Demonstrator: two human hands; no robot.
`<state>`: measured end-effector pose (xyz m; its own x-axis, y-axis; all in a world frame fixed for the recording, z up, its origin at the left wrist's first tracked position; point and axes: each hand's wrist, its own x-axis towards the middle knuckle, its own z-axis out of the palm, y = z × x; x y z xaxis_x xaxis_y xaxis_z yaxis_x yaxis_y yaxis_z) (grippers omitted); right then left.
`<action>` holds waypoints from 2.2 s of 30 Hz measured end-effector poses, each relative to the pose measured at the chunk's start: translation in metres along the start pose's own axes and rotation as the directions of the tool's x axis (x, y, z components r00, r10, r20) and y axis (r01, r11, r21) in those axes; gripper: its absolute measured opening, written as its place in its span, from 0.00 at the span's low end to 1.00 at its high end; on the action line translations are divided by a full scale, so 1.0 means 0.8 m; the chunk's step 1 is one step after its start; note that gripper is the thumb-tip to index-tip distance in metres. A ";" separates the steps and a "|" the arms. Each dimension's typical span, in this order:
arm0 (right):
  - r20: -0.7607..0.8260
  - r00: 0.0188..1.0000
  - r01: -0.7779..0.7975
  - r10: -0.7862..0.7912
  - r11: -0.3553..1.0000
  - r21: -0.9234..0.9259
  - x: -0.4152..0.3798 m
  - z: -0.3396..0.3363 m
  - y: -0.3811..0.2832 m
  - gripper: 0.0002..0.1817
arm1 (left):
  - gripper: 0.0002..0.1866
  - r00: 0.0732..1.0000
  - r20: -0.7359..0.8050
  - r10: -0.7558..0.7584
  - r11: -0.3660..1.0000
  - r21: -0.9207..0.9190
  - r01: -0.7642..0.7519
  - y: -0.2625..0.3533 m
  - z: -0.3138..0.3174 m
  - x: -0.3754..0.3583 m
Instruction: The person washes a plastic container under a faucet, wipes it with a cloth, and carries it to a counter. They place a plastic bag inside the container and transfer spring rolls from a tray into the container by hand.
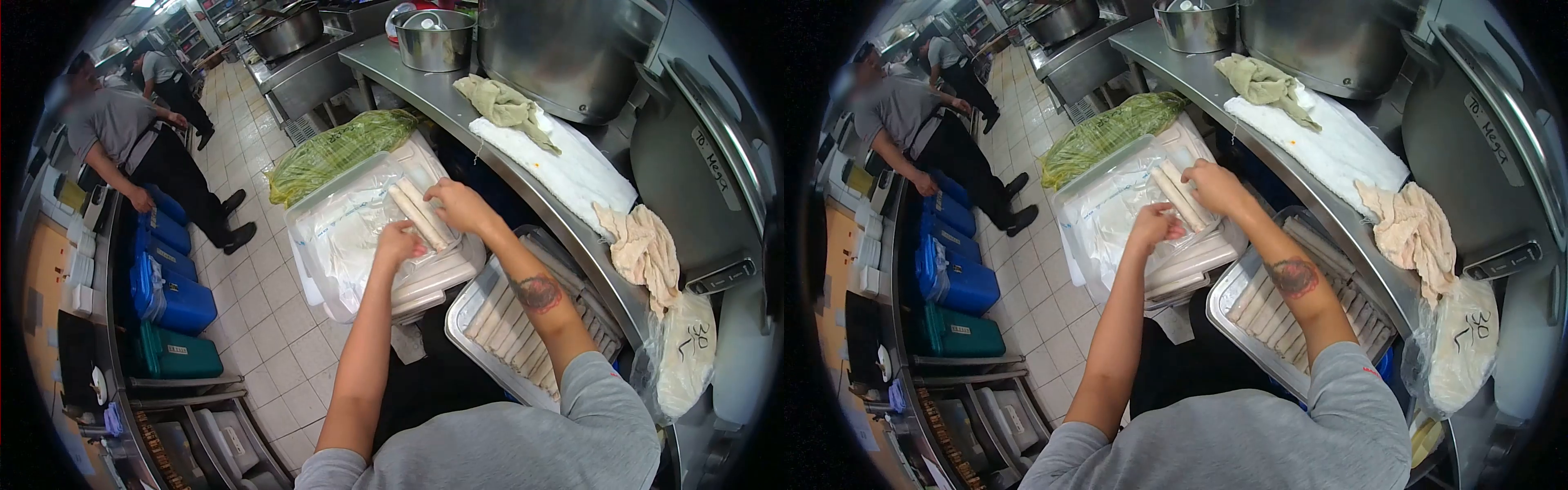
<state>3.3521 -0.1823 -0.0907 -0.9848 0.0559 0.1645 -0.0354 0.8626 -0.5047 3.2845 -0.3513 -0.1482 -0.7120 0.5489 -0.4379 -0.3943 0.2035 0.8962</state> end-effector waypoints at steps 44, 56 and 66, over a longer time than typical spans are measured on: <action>0.095 0.995 -0.032 0.007 0.966 0.258 -0.033 0.027 0.011 0.15 | 0.30 0.876 -0.358 0.324 0.791 0.610 -0.044 0.034 -0.001 0.099; 0.027 0.999 0.014 -0.024 0.949 0.316 -0.034 0.035 0.024 0.08 | 0.28 0.890 -0.332 0.311 0.801 0.596 -0.057 0.013 -0.002 0.073; -0.123 0.989 -0.028 0.088 0.904 0.426 -0.036 0.047 0.019 0.05 | 0.30 0.977 -0.200 0.080 0.970 0.240 -0.031 0.021 0.040 0.014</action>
<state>3.3737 -0.1899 -0.1345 -0.9558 0.1930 0.2219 -0.0770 0.5641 -0.8221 3.2886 -0.3163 -0.1357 -0.8429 0.3905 -0.3702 -0.2216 0.3751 0.9001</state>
